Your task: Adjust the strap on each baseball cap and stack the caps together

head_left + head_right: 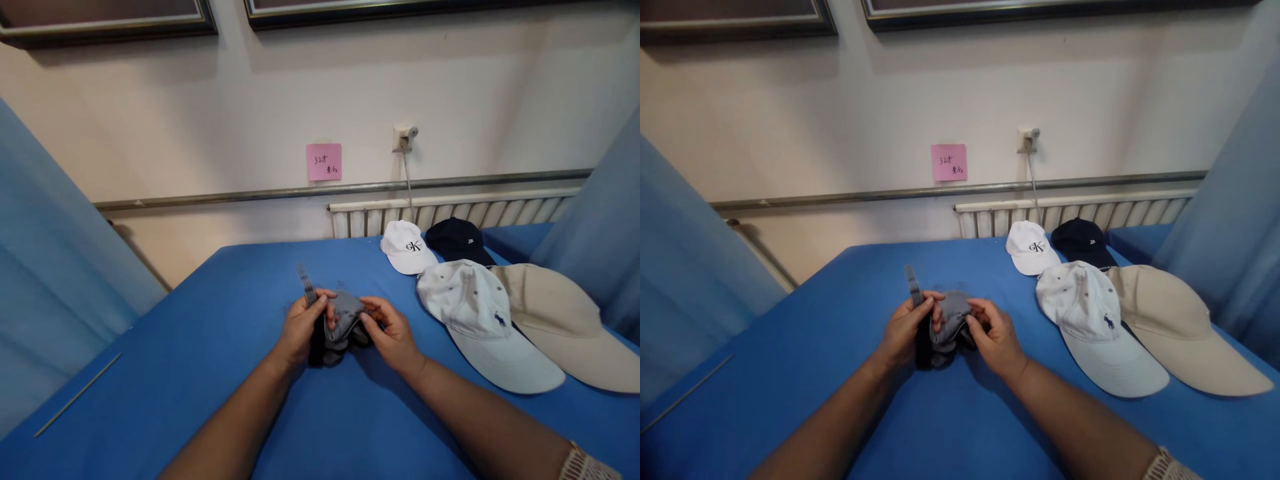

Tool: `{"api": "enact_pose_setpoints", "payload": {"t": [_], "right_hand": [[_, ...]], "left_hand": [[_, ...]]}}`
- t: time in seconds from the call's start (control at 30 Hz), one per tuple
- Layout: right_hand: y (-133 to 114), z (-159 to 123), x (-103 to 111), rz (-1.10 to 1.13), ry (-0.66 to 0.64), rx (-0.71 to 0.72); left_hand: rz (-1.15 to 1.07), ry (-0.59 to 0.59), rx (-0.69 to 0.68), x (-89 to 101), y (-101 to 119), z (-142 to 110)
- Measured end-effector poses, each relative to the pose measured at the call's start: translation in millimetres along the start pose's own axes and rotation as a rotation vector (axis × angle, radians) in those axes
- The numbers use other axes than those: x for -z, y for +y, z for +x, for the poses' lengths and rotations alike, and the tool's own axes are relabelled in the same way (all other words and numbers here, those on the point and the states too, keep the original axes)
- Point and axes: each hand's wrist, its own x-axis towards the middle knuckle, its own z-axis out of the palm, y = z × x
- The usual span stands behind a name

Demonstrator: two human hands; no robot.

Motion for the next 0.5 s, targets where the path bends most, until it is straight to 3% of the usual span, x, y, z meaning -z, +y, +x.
{"api": "enact_pose_setpoints", "payload": {"t": [0.17,0.3,0.5], "right_hand": [[11,4,-2,0.013,0.087,-0.081],[11,4,-2,-0.003,0.105,-0.001],[3,2,0,-0.071,-0.020,0.164]], "left_hand": [[0.328,-0.108,-0.050,-3.6,-10,-5],[0.544,-0.169,-0.111,-8.1,-21,-5],[0.358,-0.075,-0.056,-13.7,-32,-4]]}}
